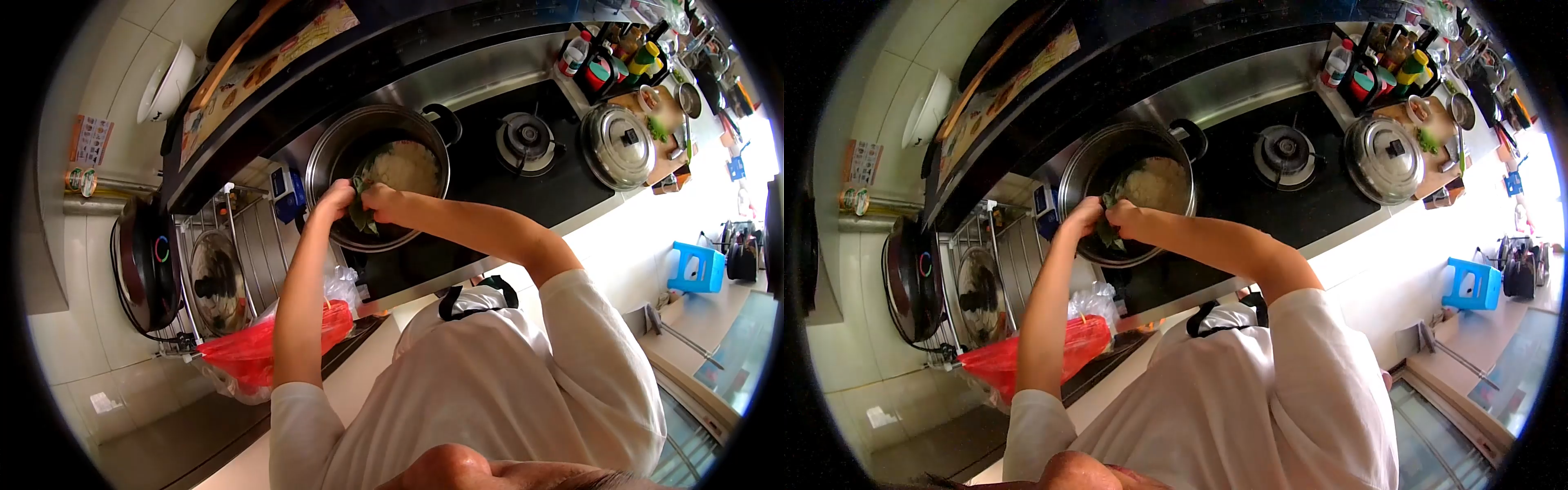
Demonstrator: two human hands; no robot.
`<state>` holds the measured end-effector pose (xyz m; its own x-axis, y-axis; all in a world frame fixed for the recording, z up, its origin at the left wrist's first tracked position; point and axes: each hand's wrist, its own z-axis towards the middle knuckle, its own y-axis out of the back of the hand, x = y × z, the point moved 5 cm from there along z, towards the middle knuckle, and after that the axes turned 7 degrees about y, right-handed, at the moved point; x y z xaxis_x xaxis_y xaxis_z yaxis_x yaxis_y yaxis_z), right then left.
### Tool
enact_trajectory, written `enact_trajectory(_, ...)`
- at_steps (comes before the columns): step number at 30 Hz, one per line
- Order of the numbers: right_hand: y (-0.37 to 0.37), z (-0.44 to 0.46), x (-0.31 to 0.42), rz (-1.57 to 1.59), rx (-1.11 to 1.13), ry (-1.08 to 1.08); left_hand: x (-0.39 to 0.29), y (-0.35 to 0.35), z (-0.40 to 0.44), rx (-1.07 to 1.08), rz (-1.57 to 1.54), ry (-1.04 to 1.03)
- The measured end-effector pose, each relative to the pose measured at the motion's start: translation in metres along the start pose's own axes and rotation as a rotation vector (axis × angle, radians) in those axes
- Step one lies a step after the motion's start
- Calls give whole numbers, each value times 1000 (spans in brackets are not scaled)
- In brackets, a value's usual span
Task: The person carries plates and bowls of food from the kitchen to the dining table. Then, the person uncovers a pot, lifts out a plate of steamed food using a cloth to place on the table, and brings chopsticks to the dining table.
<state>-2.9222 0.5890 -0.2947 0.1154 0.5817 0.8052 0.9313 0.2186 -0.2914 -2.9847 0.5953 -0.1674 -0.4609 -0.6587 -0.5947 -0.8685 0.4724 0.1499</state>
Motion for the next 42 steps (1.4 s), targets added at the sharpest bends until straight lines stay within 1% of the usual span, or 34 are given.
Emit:
enact_trajectory(1,1,9,-5,-107,39,-8,20,15,35,-36,68,-12)
enact_trajectory(2,0,-3,9,-144,-4,-58,30,24,54,-72,133,-24)
enact_trajectory(3,-3,-29,40,-182,-47,-108,21,19,42,-167,238,-68)
enact_trajectory(4,-5,-49,62,-221,-90,-157,23,19,45,-156,138,-77)
enact_trajectory(6,-7,-56,71,-223,-141,-205,36,22,61,-137,-65,-95)
enact_trajectory(7,-8,-59,75,-224,-166,-228,43,26,69,-73,-217,-147)
enact_trajectory(9,-10,-59,83,-333,-16,-235,73,34,111,-304,-555,-65)
enact_trajectory(10,-11,-58,85,-388,59,-238,76,33,111,-419,-725,-22)
enact_trajectory(11,-10,-57,87,-436,80,-223,73,37,104,-252,-563,-76)
enact_trajectory(12,-10,-57,89,-482,101,-208,73,37,105,-338,-336,-53)
enact_trajectory(14,-9,-56,91,-545,126,-185,88,42,137,-496,126,-7)
enact_trajectory(17,-7,-53,88,-598,131,-172,105,55,164,-607,-108,60)
enact_trajectory(18,-7,-51,88,-624,132,-168,109,59,170,-539,-276,45)
enact_trajectory(20,-5,-33,76,-709,147,-134,101,57,152,-393,-608,10)
enact_trajectory(22,-1,6,44,-827,170,-74,125,80,188,-427,-325,-143)
enact_trajectory(23,1,3,46,-796,168,-96,126,81,194,-493,-131,-166)
enact_trajectory(24,1,-7,52,-766,164,-118,128,82,199,-568,63,-181)
enact_trajectory(26,-3,-35,72,-684,120,-127,117,71,192,-812,557,-97)
enact_trajectory(28,-9,-61,91,-576,42,-102,126,80,198,-694,336,-186)
enact_trajectory(30,-8,-52,85,-575,73,-125,132,83,206,-638,287,-208)
enact_trajectory(34,-7,-69,99,-580,157,-108,116,67,191,-656,530,-117)
enact_trajectory(35,-6,-74,101,-580,142,-108,109,60,182,-659,592,-94)
enact_trajectory(38,-5,-82,105,-584,99,-83,89,47,155,-717,555,31)
enact_trajectory(40,-6,-75,99,-590,89,-43,86,48,153,-730,544,33)
enact_trajectory(42,-5,-50,80,-583,59,-70,97,53,165,-740,536,40)
